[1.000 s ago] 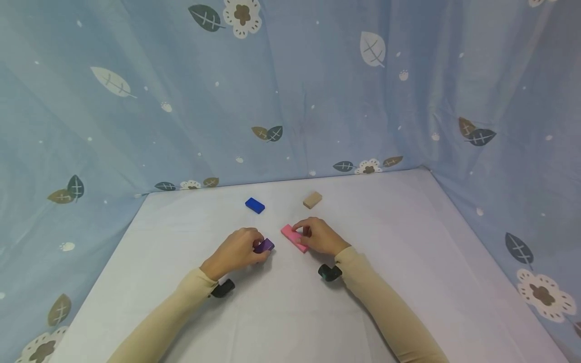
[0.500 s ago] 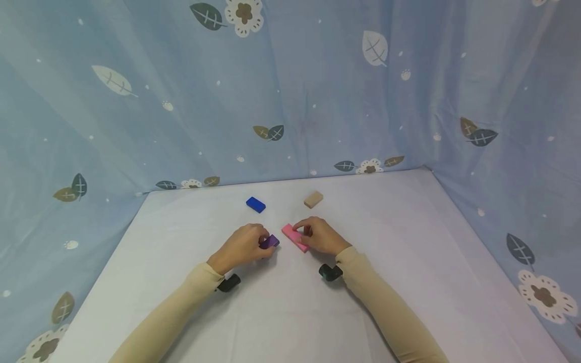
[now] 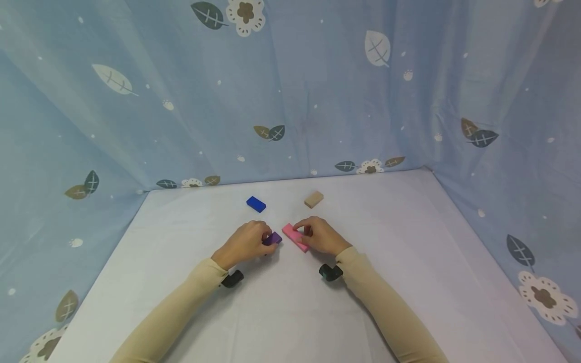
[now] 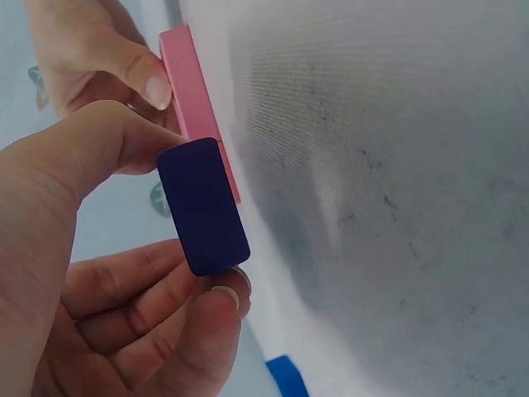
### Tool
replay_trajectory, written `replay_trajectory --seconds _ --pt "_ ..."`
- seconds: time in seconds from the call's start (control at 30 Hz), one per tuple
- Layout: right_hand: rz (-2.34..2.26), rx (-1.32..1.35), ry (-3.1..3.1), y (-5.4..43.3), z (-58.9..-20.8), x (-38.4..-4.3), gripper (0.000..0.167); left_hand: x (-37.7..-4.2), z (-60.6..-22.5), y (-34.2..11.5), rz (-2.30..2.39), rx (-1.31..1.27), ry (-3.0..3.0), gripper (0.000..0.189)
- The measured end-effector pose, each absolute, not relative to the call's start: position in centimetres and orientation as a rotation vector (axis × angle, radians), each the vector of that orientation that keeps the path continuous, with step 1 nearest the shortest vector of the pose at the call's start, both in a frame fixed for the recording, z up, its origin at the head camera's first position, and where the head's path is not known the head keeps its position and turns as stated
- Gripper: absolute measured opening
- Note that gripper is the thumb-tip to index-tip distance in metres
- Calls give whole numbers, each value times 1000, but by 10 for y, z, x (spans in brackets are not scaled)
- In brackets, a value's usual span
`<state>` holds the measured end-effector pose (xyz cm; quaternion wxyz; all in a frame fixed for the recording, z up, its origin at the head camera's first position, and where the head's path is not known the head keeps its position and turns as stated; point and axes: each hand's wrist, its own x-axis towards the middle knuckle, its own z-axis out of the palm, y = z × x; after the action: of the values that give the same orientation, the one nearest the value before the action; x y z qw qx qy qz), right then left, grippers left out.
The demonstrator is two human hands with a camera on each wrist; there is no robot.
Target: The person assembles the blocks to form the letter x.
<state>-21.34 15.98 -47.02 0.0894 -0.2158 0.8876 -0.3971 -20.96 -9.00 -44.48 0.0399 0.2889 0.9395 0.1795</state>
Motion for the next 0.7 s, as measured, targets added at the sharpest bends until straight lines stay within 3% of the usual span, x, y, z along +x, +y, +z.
replay_trajectory --seconds 0.7 --pt "-1186 -653 2635 161 -472 -213 30 -220 -461 -83 529 909 2894 26"
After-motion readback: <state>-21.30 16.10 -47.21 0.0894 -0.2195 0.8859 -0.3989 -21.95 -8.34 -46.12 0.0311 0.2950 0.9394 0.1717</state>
